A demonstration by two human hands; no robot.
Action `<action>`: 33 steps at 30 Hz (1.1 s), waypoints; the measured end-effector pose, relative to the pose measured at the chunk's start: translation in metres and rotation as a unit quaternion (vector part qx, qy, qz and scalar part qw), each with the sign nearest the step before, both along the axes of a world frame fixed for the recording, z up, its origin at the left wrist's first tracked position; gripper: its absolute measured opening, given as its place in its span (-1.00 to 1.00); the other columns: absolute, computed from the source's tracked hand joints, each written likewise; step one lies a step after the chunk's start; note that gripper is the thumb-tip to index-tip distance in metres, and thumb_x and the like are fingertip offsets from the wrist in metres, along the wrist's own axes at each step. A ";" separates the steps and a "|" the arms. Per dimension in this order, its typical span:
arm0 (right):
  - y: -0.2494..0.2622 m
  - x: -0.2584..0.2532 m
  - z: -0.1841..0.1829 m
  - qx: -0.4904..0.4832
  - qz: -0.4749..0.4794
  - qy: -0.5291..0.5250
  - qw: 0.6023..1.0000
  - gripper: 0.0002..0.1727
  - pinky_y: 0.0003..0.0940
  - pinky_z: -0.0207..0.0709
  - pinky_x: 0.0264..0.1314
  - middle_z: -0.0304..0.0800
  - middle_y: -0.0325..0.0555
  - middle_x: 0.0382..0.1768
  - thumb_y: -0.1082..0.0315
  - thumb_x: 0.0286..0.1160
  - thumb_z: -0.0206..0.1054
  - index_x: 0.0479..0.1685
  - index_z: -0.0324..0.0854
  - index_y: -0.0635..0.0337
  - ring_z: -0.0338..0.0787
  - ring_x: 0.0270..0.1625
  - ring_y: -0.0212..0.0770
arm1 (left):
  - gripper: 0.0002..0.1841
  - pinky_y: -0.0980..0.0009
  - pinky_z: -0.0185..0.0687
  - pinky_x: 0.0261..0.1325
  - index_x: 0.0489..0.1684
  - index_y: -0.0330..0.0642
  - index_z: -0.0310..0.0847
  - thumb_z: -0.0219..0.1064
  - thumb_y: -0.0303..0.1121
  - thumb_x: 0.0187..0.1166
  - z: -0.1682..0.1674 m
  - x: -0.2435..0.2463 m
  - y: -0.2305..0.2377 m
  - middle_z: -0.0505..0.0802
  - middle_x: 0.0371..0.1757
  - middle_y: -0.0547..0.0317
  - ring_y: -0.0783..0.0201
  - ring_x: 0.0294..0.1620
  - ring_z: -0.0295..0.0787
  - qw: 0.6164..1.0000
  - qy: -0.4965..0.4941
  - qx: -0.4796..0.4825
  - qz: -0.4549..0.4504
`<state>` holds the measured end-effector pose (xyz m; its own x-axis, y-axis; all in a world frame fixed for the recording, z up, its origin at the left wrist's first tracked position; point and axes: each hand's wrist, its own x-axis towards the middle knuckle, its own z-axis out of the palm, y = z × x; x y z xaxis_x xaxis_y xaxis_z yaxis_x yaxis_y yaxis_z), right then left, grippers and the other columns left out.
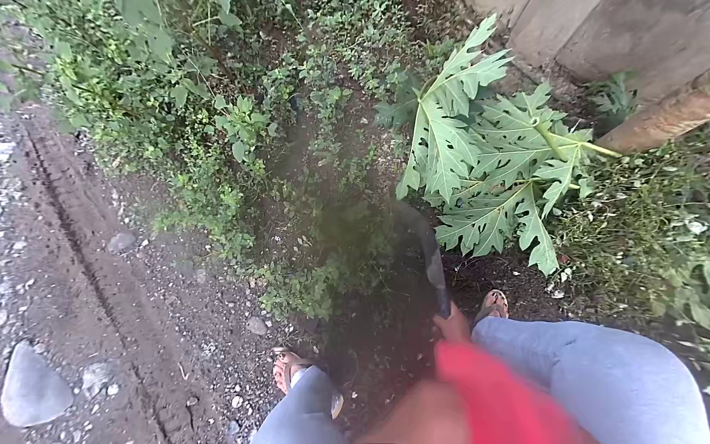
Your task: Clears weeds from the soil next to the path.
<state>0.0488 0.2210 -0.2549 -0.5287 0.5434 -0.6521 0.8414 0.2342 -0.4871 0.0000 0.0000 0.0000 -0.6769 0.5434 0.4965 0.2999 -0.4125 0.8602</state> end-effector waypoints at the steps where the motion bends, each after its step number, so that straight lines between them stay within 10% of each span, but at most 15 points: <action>1: 0.003 -0.019 0.004 0.012 0.008 0.009 1.000 -0.22 0.13 0.77 0.01 0.83 0.29 -0.05 0.33 0.50 0.47 0.73 0.26 0.31 0.89 -0.18 0.14 | -0.66 0.28 0.73 -0.14 -0.36 -0.22 0.72 0.26 -0.11 0.60 -0.006 -0.024 0.001 0.82 -0.38 0.12 0.28 -0.28 0.80 0.989 0.049 -0.125 -0.068; 5: 0.033 -0.128 0.024 0.058 0.073 0.027 0.995 -0.36 0.12 0.76 -0.01 0.81 0.30 -0.07 0.33 0.53 0.42 0.58 0.38 0.41 0.88 -0.17 0.14 | -0.69 -0.26 0.51 0.37 0.02 -0.32 0.77 0.30 -0.21 0.70 -0.070 -0.065 0.030 0.88 -0.05 -0.23 -0.20 0.14 0.81 0.797 0.027 -0.488 -0.355; 8: 0.051 -0.201 0.023 0.080 0.053 0.062 0.993 -0.38 0.16 0.74 0.01 0.83 0.31 -0.09 0.31 0.51 0.47 0.52 0.41 0.39 0.88 -0.18 0.17 | -0.60 -0.45 0.50 0.33 0.11 -0.44 0.74 0.42 -0.20 0.62 -0.095 -0.054 0.036 0.80 0.22 -0.41 -0.38 0.35 0.70 0.597 -0.057 -0.678 -0.424; 10: 0.043 -0.244 0.010 0.051 -0.035 0.135 0.989 -0.34 0.10 0.78 -0.10 0.81 0.28 -0.12 0.35 0.51 0.45 0.58 0.33 0.38 0.87 -0.27 0.11 | -0.61 -0.48 0.47 0.29 0.18 -0.50 0.68 0.42 -0.32 0.57 -0.090 -0.048 0.035 0.73 0.33 -0.45 -0.43 0.42 0.62 0.533 -0.066 -0.729 -0.425; 15: -0.025 -0.290 -0.036 -0.076 -0.193 0.164 0.964 -0.29 -0.12 0.72 -0.35 0.68 0.13 -0.22 0.40 0.50 0.48 0.62 0.23 0.27 0.73 -0.44 -0.08 | -0.63 -0.31 0.38 0.52 0.32 -0.59 0.57 0.21 -0.43 0.72 -0.065 -0.070 0.042 0.65 0.48 -0.46 -0.36 0.58 0.52 0.522 -0.055 -0.712 -0.466; 19: -0.028 -0.229 -0.073 -0.038 0.190 -0.087 0.977 -0.19 0.08 0.72 0.09 0.75 0.32 0.17 0.43 0.41 0.50 0.73 0.26 0.26 0.85 -0.04 0.14 | -0.61 -0.30 0.36 0.55 0.40 -0.55 0.54 0.19 -0.42 0.74 -0.063 -0.075 0.041 0.62 0.53 -0.44 -0.34 0.61 0.49 0.531 -0.079 -0.702 -0.468; 22: -0.019 -0.211 -0.065 -0.001 0.276 -0.093 0.957 -0.22 0.08 0.75 0.03 0.76 0.31 0.14 0.42 0.38 0.50 0.69 0.33 0.24 0.88 -0.13 0.12 | -0.62 -0.25 0.36 0.58 0.40 -0.56 0.53 0.14 -0.43 0.79 -0.058 -0.085 0.039 0.61 0.55 -0.41 -0.30 0.64 0.48 0.532 -0.083 -0.701 -0.469; 27: -0.016 -0.239 -0.045 0.008 0.041 0.104 0.994 -0.33 0.01 0.77 -0.12 0.81 0.24 -0.18 0.40 0.47 0.49 0.56 0.35 0.42 0.85 -0.33 0.02 | -0.62 -0.27 0.27 0.63 0.43 -0.59 0.51 0.08 -0.47 0.80 -0.060 -0.077 0.033 0.58 0.59 -0.43 -0.34 0.69 0.41 0.543 -0.105 -0.695 -0.460; 31: -0.053 -0.304 -0.047 -0.106 -0.205 0.262 0.937 -0.39 -0.19 0.76 -0.39 0.66 -0.01 -0.32 0.43 0.54 0.40 0.54 0.23 0.26 0.73 -0.50 -0.18 | -0.64 -0.32 0.36 0.54 0.32 -0.57 0.59 0.09 -0.41 0.82 -0.071 -0.071 0.034 0.66 0.49 -0.43 -0.36 0.59 0.52 0.546 -0.092 -0.684 -0.475; 33: -0.060 -0.307 -0.060 -0.121 -0.178 0.197 0.957 -0.37 -0.17 0.74 -0.36 0.65 0.05 -0.30 0.44 0.54 0.38 0.56 0.20 0.29 0.72 -0.47 -0.15 | -0.62 -0.31 0.33 0.57 0.39 -0.58 0.54 0.07 -0.45 0.80 -0.063 -0.075 0.034 0.61 0.55 -0.43 -0.35 0.64 0.46 0.538 -0.099 -0.686 -0.480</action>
<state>-0.2580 0.1606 -0.3145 -0.5686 0.5932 -0.5700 0.5873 -0.1925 -0.7862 -0.0751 0.0339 -0.0634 0.2768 0.4537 -0.8471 0.3608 0.7679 0.5293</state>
